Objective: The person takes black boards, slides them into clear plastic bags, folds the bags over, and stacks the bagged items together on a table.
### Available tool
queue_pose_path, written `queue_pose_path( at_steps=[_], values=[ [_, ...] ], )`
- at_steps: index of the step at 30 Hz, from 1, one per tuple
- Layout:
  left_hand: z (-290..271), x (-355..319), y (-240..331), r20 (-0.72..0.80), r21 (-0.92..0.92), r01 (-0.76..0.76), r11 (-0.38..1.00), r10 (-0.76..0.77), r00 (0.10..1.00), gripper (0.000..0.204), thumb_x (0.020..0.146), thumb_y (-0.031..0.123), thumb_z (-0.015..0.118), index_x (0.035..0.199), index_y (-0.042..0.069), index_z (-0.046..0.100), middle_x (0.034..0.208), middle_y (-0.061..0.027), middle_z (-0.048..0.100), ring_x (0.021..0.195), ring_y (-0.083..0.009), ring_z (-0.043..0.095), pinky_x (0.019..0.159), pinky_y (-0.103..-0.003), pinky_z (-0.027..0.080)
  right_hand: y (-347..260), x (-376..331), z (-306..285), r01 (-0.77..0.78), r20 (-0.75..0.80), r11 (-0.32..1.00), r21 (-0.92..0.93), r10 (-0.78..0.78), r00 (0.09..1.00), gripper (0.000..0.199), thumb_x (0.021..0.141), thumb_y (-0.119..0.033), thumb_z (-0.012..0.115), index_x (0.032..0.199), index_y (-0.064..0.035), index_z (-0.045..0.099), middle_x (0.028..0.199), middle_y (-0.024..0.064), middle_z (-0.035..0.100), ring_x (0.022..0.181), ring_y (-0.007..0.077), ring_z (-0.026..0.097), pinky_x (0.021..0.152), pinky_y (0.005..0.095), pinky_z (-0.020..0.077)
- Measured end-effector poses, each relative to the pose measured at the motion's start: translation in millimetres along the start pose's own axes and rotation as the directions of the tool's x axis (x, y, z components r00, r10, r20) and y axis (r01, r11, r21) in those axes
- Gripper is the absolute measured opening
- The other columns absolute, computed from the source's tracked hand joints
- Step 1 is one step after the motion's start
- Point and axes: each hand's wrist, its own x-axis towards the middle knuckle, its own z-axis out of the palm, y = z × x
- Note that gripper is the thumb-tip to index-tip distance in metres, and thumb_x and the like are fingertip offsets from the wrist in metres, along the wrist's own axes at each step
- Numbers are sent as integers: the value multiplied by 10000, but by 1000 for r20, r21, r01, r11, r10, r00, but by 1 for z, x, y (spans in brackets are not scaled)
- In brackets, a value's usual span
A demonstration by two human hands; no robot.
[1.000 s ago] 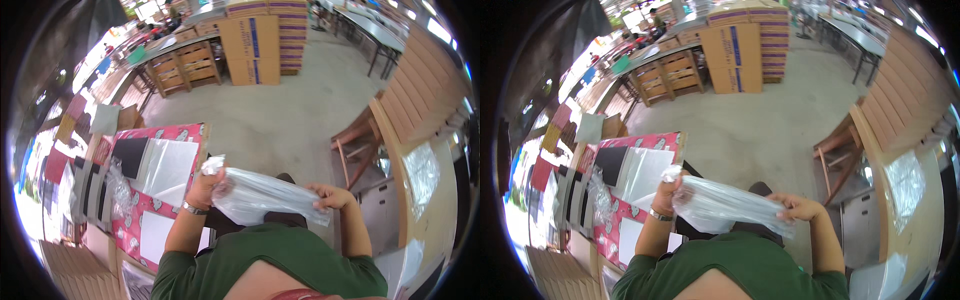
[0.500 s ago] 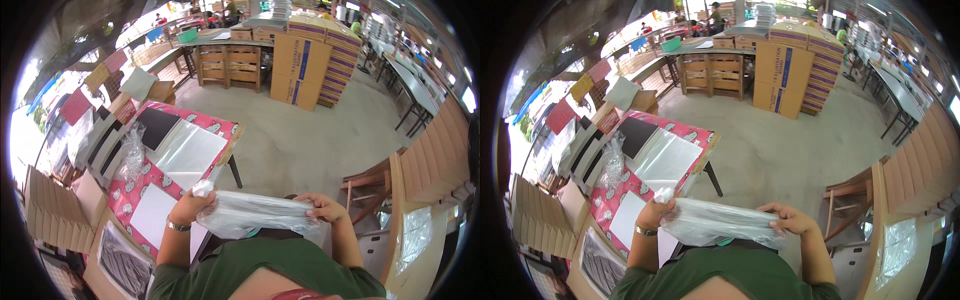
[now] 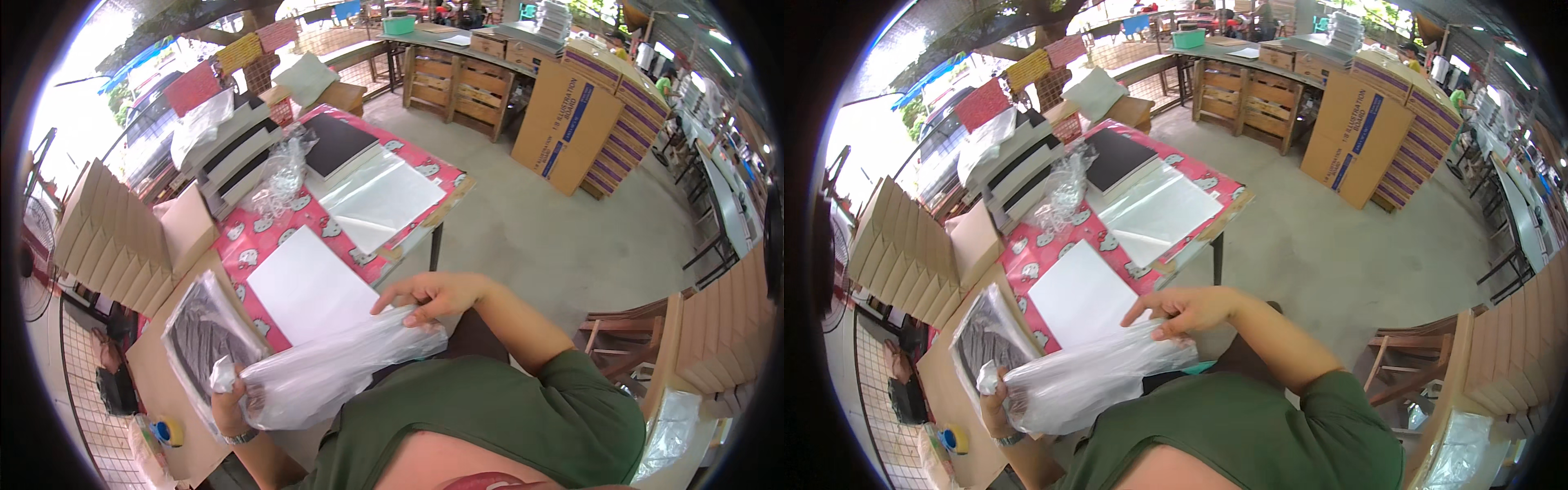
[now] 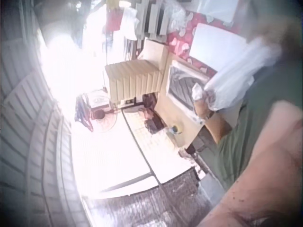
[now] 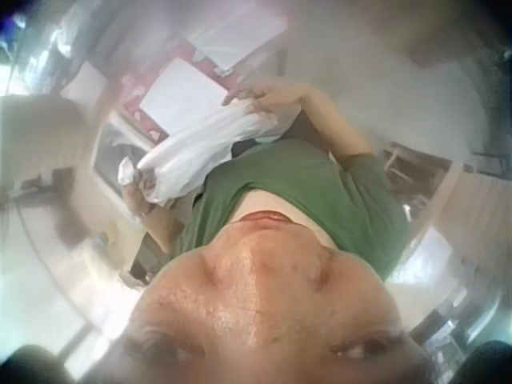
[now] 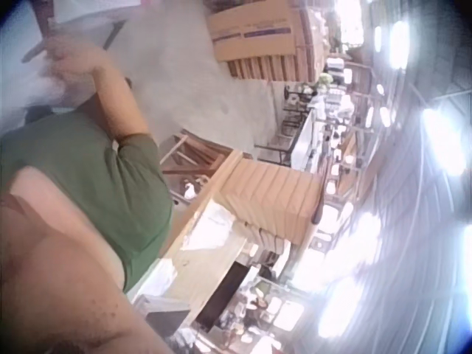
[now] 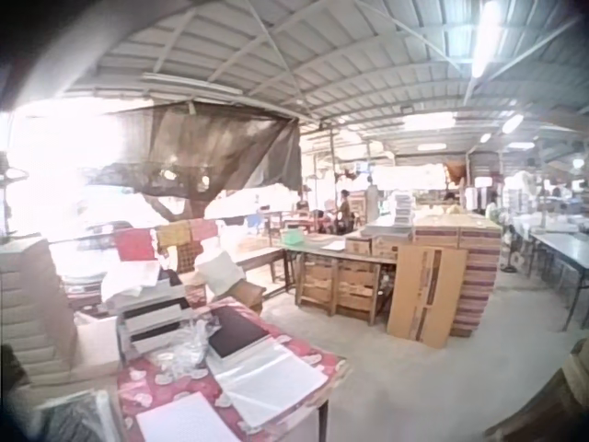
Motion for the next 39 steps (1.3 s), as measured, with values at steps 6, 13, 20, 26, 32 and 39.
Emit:
queue_pose_path(
  at_steps=[6, 13, 20, 26, 32, 39],
  values=[
    [-48, 16, -16, -395, -128, 233, 964, -265, 880, 192, 749, 149, 595, 902, 36, 571, 713, -6, 561, 569, -121, 523, 531, -237, 442, 17, 104, -6, -70, 37, 981, -182, 78, 996, 456, 863, -139, 580, 1275, -52, 404, 621, -16, 473, 497, 68, 467, 511, 224, 394],
    [-147, 168, -124, -354, -220, 316, 923, -377, 856, 157, 712, 129, 589, 840, 39, 570, 732, -56, 572, 648, -180, 571, 610, -304, 487, 93, 270, -108, -254, -383, 926, -281, 134, 914, 365, 728, -66, 612, 1091, -39, 582, 762, 44, 569, 688, 119, 546, 586, 265, 443],
    [-143, 294, -185, -489, 555, 310, 772, 2, 872, 333, 723, 135, 577, 1009, -35, 556, 941, -187, 628, 855, -318, 607, 733, -395, 456, 170, 341, -198, -529, -705, 484, -698, -333, 626, 283, 674, -126, 648, 938, -23, 636, 975, 195, 611, 956, 345, 568, 915, 420, 394],
    [-172, 318, -198, -501, 760, 437, 481, 7, 865, 315, 736, 186, 565, 938, -54, 595, 904, -269, 621, 894, -417, 589, 745, -462, 456, 185, 406, -201, -670, -671, 26, -742, -60, 739, 334, 769, -133, 482, 1021, 51, 599, 1075, 245, 571, 1114, 418, 466, 989, 467, 322],
    [-216, 314, -218, -477, 741, 415, 528, -22, 879, 324, 755, 222, 536, 848, -73, 633, 838, -286, 622, 831, -395, 619, 714, -450, 465, 167, 418, -184, -695, -787, 385, -607, -167, 594, 336, 790, -124, 436, 999, 63, 620, 1073, 248, 580, 1071, 390, 514, 1010, 495, 275],
    [-158, 319, -210, -477, 767, 391, 509, 44, 878, 343, 781, 236, 544, 848, -91, 626, 836, -289, 620, 834, -403, 615, 721, -443, 456, 187, 381, -219, -579, -584, 73, -812, -102, 806, 307, 795, -167, 455, 845, 56, 660, 916, 212, 645, 954, 365, 566, 870, 454, 408]
  ],
)
